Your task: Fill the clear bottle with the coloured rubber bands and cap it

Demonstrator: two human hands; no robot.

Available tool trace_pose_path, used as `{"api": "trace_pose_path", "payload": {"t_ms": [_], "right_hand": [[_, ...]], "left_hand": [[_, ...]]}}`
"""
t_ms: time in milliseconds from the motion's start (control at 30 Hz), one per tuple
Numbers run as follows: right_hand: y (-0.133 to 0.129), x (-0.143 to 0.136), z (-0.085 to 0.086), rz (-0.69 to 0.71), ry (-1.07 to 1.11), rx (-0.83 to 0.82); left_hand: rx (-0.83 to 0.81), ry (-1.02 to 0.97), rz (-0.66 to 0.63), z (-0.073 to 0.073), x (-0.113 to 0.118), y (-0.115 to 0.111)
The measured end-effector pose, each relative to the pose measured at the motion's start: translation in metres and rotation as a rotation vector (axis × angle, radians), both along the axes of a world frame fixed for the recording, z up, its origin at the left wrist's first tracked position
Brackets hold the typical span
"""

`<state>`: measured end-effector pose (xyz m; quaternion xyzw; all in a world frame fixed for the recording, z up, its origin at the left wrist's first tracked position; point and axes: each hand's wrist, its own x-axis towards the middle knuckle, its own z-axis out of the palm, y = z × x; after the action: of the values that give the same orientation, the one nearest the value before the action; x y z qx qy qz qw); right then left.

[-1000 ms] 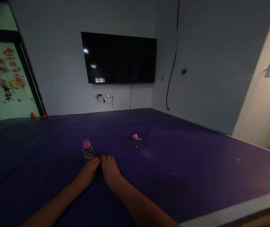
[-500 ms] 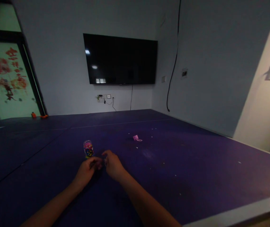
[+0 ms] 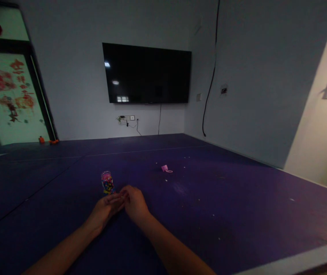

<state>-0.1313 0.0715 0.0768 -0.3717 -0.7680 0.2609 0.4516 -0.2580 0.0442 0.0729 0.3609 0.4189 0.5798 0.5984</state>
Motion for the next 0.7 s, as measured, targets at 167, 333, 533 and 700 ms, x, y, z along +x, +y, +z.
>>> {"api": "trace_pose_path", "payload": {"t_ms": [167,333,533,700], "right_hand": [[-0.004,-0.001,0.004,-0.039,0.141,-0.084],[-0.007,0.000,0.007,0.001,0.235,-0.136],[-0.007,0.001,0.006,0.056,0.280,-0.148],[-0.009,0.003,0.007,0.050,0.270,-0.126]], "left_hand": [[0.004,0.023,0.005,0.002,-0.004,-0.002],[-0.002,0.040,0.060,0.007,-0.008,-0.004],[0.045,0.145,0.069,0.012,-0.010,-0.004],[0.062,0.151,0.068,0.011,-0.007,-0.007]]}}
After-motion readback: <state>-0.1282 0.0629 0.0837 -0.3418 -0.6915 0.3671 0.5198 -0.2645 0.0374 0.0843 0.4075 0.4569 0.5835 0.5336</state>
